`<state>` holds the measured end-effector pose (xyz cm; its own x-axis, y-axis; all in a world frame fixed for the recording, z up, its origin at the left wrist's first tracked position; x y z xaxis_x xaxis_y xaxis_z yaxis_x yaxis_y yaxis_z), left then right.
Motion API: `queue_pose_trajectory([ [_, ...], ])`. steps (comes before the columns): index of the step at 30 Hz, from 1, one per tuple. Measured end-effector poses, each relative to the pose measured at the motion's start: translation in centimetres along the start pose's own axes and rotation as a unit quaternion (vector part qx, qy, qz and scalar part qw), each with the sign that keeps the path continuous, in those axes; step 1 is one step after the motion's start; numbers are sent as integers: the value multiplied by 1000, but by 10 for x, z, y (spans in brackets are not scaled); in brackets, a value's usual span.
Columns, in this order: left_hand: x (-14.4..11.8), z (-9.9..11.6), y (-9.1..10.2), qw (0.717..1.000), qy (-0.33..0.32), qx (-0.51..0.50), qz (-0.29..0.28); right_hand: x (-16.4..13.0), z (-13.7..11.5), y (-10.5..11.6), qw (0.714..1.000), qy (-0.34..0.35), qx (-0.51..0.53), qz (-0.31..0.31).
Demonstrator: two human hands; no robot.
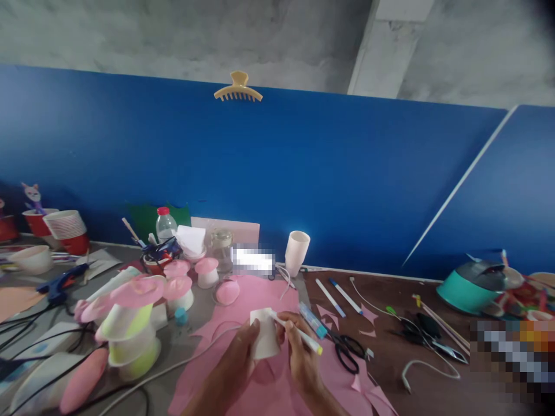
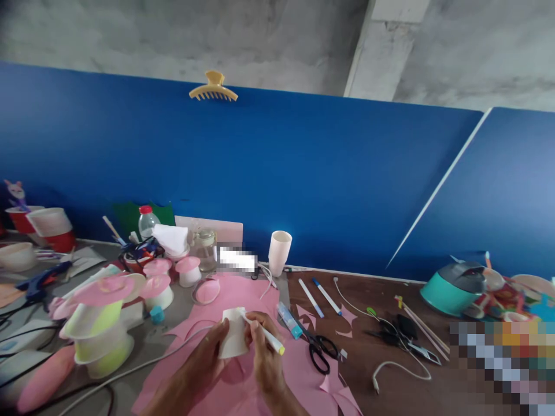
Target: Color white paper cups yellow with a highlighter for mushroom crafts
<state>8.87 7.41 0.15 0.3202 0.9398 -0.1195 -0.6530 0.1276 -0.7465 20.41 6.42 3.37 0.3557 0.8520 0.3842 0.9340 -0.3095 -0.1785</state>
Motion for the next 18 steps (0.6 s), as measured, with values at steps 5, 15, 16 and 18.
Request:
queue_pose_trajectory([
  [5,0,2,-1,999,-26,39,-16,-3,3,-1,1000,-21,7,-5],
  [15,0,3,0,996,-49,68,-17,-3,5,-2,999,-30,12,-9],
  [16,1,3,2,996,-51,67,-17,-3,6,-2,999,-30,13,-8],
  [18,2,1,4,997,-43,64,-15,-3,6,-3,999,-28,15,-7],
])
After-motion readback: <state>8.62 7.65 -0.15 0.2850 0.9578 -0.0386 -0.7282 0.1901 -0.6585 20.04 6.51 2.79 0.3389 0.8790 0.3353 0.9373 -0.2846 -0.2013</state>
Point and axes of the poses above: each hand's wrist, its own x-axis towards the middle knuckle, its own y-axis out of the back of the hand, z = x × y, the point moved 7 cm from there along x, towards the middle knuckle, and after that the axes turned 7 degrees about z, right-handed, at the moved point
